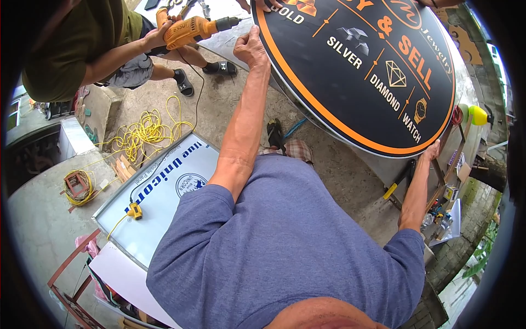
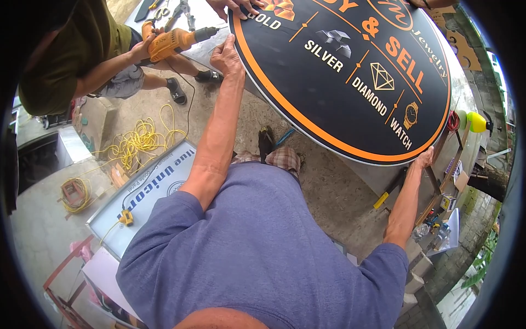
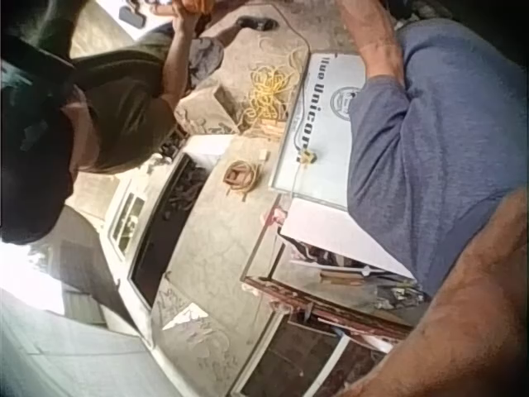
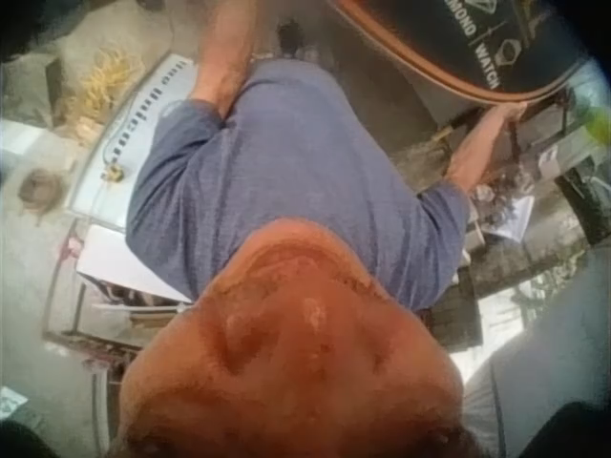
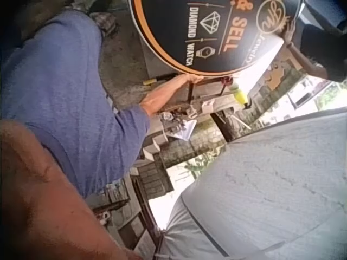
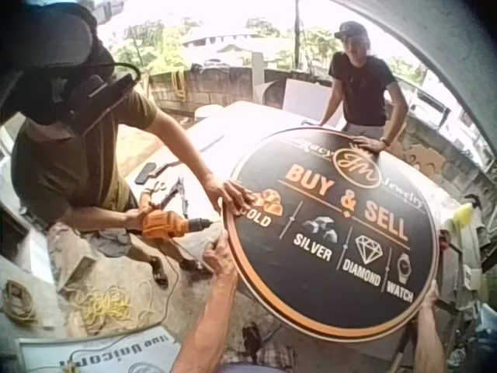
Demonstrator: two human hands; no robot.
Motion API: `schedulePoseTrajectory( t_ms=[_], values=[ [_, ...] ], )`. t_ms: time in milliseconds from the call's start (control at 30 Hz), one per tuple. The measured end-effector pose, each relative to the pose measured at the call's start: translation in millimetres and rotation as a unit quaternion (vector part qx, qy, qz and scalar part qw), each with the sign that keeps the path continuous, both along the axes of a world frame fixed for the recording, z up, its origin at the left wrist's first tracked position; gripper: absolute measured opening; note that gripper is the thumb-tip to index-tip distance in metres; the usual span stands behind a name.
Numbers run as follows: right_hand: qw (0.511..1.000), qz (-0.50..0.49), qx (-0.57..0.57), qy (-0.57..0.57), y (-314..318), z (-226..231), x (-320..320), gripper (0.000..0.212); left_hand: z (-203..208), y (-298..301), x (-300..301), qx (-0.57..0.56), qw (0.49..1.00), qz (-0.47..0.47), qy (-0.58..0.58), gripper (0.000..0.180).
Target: Assembling a circular business sign onto a frame using a hand riveter and electric drill.
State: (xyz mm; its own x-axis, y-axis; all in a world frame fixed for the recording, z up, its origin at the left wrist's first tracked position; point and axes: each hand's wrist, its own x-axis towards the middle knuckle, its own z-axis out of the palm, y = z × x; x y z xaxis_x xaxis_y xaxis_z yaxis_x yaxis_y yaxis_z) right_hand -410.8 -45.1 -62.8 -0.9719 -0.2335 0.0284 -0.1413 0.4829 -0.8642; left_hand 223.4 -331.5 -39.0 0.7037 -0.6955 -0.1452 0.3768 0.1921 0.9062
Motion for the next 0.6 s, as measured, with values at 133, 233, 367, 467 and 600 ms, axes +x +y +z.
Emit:
schedulePoseTrajectory(
  t_ms=[133,233,367,467,600],
  values=[
    [0.998,0.031,0.033,0.044,2.1,-6.9,-12.4,0.056,-0.2,-0.3,-0.7,-0.005,1.000,-0.001,-0.001,0.017],
    [0.998,0.017,0.045,0.044,1.1,-2.0,-4.9,0.056,-0.5,-0.1,-0.6,-0.005,1.000,-0.001,-0.001,0.018],
    [1.000,0.004,0.024,0.015,-1.7,6.8,9.6,0.057,2.3,1.7,-0.2,-0.002,1.000,-0.003,-0.009,0.018],
    [0.999,0.012,0.040,0.027,-1.9,7.9,9.2,0.055,6.1,2.2,-1.7,0.005,1.000,0.004,-0.006,0.018],
    [0.998,-0.003,0.053,0.033,-1.1,4.8,0.1,0.051,0.1,-0.3,0.1,0.001,1.000,0.016,-0.023,0.018]
  ],
)
